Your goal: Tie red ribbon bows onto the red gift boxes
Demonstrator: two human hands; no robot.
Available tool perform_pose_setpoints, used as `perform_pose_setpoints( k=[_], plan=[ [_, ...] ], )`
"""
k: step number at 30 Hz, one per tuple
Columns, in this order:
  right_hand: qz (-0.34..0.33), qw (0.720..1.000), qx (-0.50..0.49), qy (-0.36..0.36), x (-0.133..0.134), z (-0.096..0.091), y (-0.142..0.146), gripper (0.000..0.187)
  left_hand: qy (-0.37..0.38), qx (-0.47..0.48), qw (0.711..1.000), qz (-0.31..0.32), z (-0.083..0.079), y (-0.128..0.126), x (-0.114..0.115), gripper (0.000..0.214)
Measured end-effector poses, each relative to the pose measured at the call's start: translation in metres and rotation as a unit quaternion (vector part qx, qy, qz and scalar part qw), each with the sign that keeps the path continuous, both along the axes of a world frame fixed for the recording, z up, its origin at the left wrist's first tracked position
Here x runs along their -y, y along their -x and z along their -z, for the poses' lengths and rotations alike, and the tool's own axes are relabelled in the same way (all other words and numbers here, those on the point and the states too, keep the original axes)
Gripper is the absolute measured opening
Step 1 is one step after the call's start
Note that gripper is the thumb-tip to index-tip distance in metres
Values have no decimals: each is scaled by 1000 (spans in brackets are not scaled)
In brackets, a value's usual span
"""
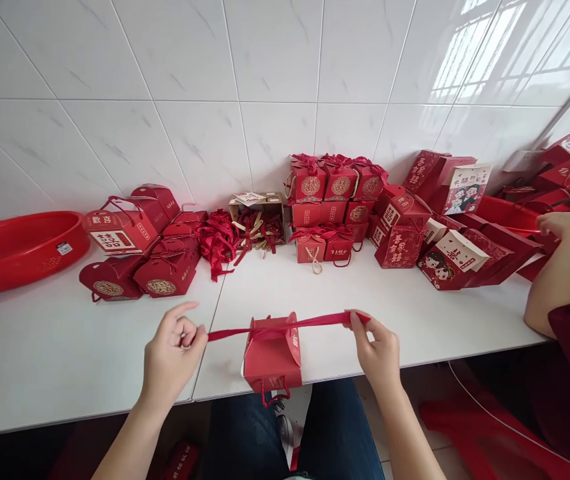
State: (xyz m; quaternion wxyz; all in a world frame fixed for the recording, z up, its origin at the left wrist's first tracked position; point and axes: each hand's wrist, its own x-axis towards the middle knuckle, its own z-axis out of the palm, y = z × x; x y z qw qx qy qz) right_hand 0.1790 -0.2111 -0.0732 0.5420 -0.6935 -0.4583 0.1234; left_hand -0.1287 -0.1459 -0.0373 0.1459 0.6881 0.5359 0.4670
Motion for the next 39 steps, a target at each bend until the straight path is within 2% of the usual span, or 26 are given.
perform_pose_setpoints(
  k=[2,4,6,8,11,13,15,16,18,21,24,26,30,39],
  plan=[
    [17,996,-4,87,11,28,-16,38,40,-61,997,-12,29,16,1,30],
    [19,990,-19,137,21,50,-28,42,64,-89,994,-14,54,26,3,29],
    [11,986,-33,163,28,64,-35,44,77,-91,993,-18,70,31,5,27],
    [-6,983,-32,179,29,70,-38,43,79,-86,993,-17,76,32,4,26],
    [-1,988,0,153,21,65,-35,40,33,-88,995,-22,71,28,0,23],
    [39,995,29,84,13,53,-28,41,-2,-70,997,-35,62,21,0,16],
    [26,999,39,11,4,37,-15,37,14,-10,1000,-14,52,11,3,11],
    [-21,999,37,-12,1,27,-7,33,41,31,999,15,46,5,6,11],
    [-172,984,34,-27,-5,9,11,32,95,94,987,83,37,-9,12,14],
    [-375,924,68,-5,-14,-13,38,54,120,94,978,143,26,-29,20,18],
    [-468,876,115,23,-24,-23,57,72,121,58,976,169,22,-41,22,22],
    [-475,868,136,43,-29,-25,62,72,121,46,976,175,22,-45,22,24],
    [-450,879,141,76,-30,-27,61,67,127,47,974,180,23,-48,23,25],
    [-485,862,130,73,-18,-26,48,67,129,58,970,199,23,-49,24,27]
  ],
)
